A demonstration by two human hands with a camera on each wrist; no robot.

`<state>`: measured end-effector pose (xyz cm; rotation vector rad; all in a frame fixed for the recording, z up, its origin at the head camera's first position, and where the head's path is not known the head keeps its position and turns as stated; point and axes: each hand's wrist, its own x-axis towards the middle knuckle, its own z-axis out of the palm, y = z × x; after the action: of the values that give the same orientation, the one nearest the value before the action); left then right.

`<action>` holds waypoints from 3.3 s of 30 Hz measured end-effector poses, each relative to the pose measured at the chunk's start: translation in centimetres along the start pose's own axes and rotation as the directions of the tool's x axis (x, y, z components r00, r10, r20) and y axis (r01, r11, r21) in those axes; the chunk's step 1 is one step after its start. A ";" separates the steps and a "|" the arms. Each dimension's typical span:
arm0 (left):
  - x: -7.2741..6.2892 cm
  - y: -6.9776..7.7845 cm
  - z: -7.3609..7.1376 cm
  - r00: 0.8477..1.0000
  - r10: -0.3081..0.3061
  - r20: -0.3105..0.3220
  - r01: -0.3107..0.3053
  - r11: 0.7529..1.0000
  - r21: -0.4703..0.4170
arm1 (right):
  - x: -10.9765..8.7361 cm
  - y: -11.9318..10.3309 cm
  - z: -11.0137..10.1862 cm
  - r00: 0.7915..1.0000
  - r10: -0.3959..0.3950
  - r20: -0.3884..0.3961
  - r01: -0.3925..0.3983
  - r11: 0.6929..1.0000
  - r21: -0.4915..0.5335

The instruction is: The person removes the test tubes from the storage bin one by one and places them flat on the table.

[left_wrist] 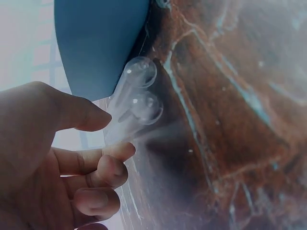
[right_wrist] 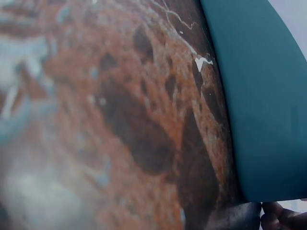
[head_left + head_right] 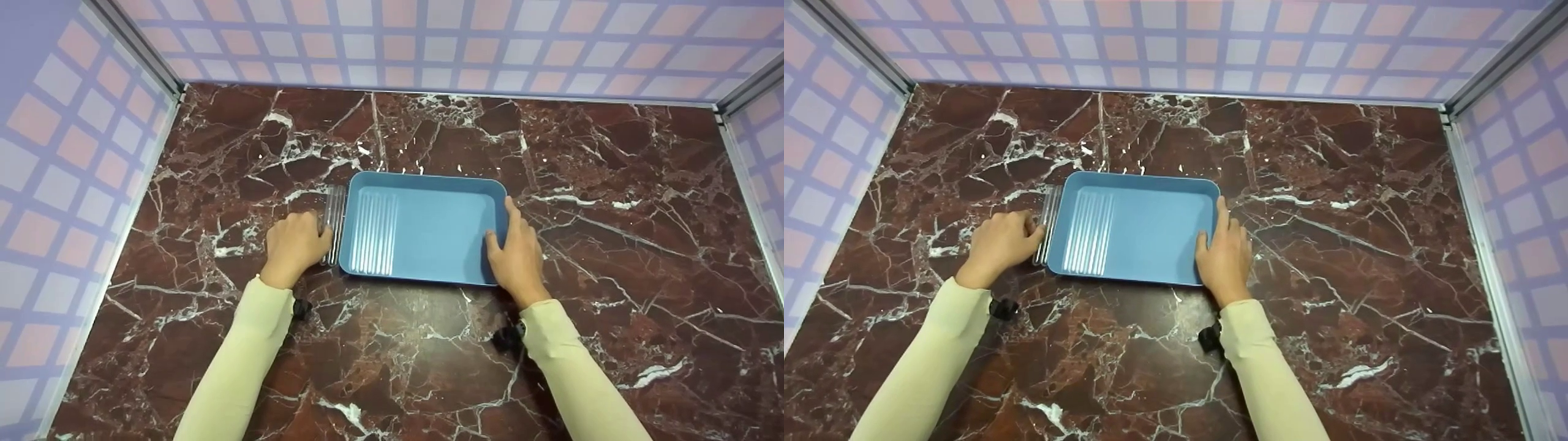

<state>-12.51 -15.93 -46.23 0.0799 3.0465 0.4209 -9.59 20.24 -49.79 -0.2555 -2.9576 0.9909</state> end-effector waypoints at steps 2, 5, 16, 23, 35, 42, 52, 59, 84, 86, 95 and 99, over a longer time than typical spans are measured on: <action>-0.2 0.0 -0.2 1.000 -0.008 -0.006 0.008 1.000 -0.002 | 0.0 0.0 0.0 1.000 0.002 0.004 -0.002 1.000 -0.002; -0.5 0.1 -0.4 1.000 -0.012 -0.019 0.012 1.000 -0.004 | 0.0 0.0 0.0 1.000 0.002 0.006 -0.002 1.000 -0.002; -1.2 1.1 -0.9 0.997 0.024 -0.080 -0.025 1.000 -0.005 | 0.0 0.2 0.0 1.000 0.003 0.006 -0.003 1.000 0.009; -1.3 2.4 -1.4 0.990 0.077 -0.117 -0.078 0.997 -0.001 | -0.1 0.0 0.0 1.000 0.004 0.005 -0.004 1.000 0.012; -1.4 4.2 -1.6 0.989 0.120 -0.090 -0.121 0.993 -0.001 | -0.1 0.1 -0.1 1.000 0.006 0.000 -0.006 1.000 0.010; -1.4 5.0 -1.4 0.985 0.154 -0.081 -0.153 0.988 0.012 | -0.1 0.0 0.1 1.000 0.008 0.009 -0.008 1.000 0.009; -1.1 6.2 -1.3 0.984 0.175 -0.047 -0.174 0.985 0.010 | -0.1 0.0 0.2 1.000 0.017 0.014 -0.017 1.000 0.008; -0.8 7.0 -1.1 0.983 0.184 -0.028 -0.184 0.983 0.006 | -0.1 0.1 -0.1 1.000 0.014 0.007 -0.014 1.000 0.013; -0.3 9.4 0.7 0.973 0.216 0.086 -0.217 0.976 0.005 | -0.1 0.3 0.1 1.000 0.009 -0.003 -0.009 1.000 0.028; -0.2 9.5 0.8 0.970 0.225 0.089 -0.227 0.974 0.011 | -0.2 0.3 0.0 1.000 0.009 -0.006 -0.009 1.000 0.025; -0.2 9.9 1.6 0.966 0.247 0.081 -0.251 0.967 0.045 | -0.2 0.4 -0.1 1.000 0.026 -0.016 -0.025 0.999 0.019; -0.2 9.8 1.8 0.968 0.235 0.083 -0.240 0.969 0.061 | -0.1 0.2 0.0 1.000 0.026 -0.009 -0.026 0.999 0.025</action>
<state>-11.76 -5.99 -45.30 0.4582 2.9863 0.3145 -9.45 20.41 -49.90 -0.2981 -2.9394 1.0252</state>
